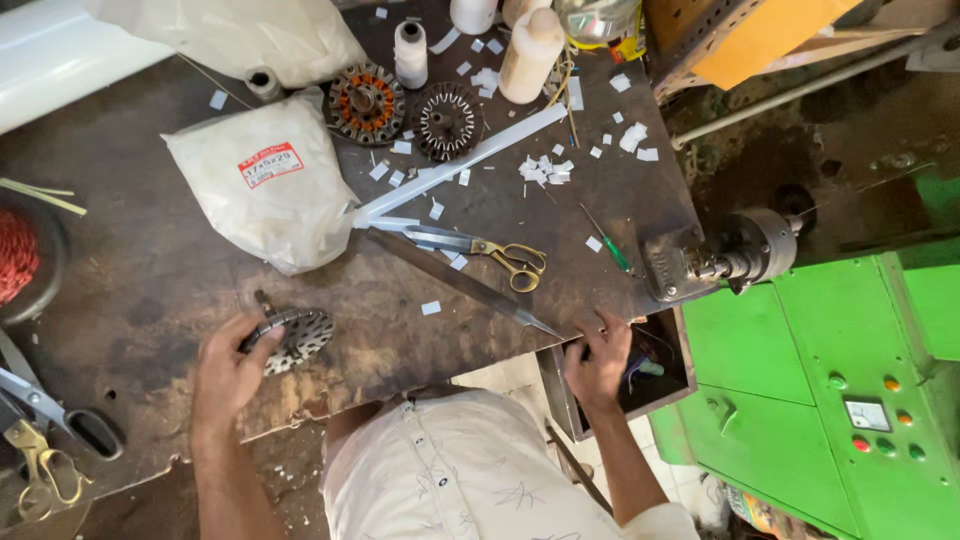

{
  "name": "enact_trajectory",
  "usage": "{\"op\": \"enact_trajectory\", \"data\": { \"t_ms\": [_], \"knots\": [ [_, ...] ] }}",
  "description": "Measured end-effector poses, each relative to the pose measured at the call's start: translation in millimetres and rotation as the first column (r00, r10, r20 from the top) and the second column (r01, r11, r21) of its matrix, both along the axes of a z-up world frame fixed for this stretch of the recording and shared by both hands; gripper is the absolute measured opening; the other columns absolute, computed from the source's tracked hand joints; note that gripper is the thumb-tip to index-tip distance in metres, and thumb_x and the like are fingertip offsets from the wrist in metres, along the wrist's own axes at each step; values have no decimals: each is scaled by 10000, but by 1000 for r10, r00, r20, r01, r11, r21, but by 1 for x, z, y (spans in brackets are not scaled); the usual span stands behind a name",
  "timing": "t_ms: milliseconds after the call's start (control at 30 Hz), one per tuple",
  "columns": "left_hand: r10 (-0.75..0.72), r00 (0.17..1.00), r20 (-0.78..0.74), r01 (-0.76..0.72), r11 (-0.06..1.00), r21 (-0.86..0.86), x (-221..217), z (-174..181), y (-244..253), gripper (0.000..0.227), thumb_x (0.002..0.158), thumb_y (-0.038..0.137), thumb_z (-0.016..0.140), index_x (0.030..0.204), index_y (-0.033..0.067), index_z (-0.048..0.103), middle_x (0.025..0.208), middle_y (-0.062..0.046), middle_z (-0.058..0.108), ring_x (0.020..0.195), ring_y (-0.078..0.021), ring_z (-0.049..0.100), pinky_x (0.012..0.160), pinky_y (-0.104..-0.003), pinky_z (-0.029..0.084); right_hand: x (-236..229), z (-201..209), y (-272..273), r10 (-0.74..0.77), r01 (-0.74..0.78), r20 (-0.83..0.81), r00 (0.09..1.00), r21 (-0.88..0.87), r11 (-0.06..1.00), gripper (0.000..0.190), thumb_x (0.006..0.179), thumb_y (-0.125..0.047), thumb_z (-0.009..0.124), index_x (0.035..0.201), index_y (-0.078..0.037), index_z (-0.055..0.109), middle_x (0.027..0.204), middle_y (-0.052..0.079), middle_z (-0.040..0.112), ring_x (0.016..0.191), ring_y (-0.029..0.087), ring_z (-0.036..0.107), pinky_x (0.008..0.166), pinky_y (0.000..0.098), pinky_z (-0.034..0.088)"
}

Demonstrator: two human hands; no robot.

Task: The person files a small metal component on a workbench using a metal file, then picks up a circular metal part and inserts small white plastic pieces into its slots. The person handles the parts by hand and uses a file for smoothing.

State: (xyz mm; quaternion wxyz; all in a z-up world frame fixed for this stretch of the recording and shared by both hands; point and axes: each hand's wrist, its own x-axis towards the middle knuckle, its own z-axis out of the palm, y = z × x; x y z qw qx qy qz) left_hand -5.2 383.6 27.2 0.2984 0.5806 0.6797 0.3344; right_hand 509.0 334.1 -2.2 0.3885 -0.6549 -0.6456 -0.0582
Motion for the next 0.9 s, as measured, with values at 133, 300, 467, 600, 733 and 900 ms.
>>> {"op": "enact_trajectory", "data": {
  "t_ms": [133,300,467,600,733,900],
  "knots": [
    [-71,970,-233,137,950,281,16,36,21,345,925,232,776,1188,13,736,1225,-183,703,1185,-328,596,1031,-482,436,-34,53,54,223,-195,-185,957,159,968,277,779,105,615,1022,30,726,1202,189,664,1062,315,690,904,389,583],
    [-8,948,-319,162,873,460,80,126,23,361,771,204,842,1089,58,755,1249,-155,673,1248,-343,560,1100,-499,393,-113,220,149,338,-251,-92,937,496,831,226,824,135,651,1017,41,721,1161,195,686,1032,289,710,861,371,608],
    [-571,775,-269,560,427,710,165,236,22,259,769,170,837,981,64,731,1156,-124,618,1174,-328,564,1167,-531,356,-107,298,196,472,-378,-85,877,486,789,238,823,110,636,1036,35,713,1151,209,653,1027,278,684,820,344,619],
    [-592,738,-323,542,235,807,180,316,6,227,795,189,833,942,71,706,1161,-100,577,1208,-315,522,1200,-545,338,-54,319,213,433,-380,7,901,492,783,236,832,100,639,1043,31,721,1122,211,661,998,285,685,813,356,611],
    [-421,777,-468,569,153,808,175,345,-7,289,815,241,854,964,36,715,1184,-110,516,1195,-300,478,1205,-590,293,1,344,216,287,-288,68,955,424,858,234,841,89,642,1050,28,729,1094,213,670,970,292,686,807,368,603],
    [-342,805,-486,557,150,817,172,337,-6,209,782,205,828,861,52,709,1152,-91,490,1152,-268,454,1205,-588,268,17,395,230,38,-86,133,990,375,923,233,851,75,646,1058,24,739,1059,216,681,934,301,686,798,383,593]
  ]
}}
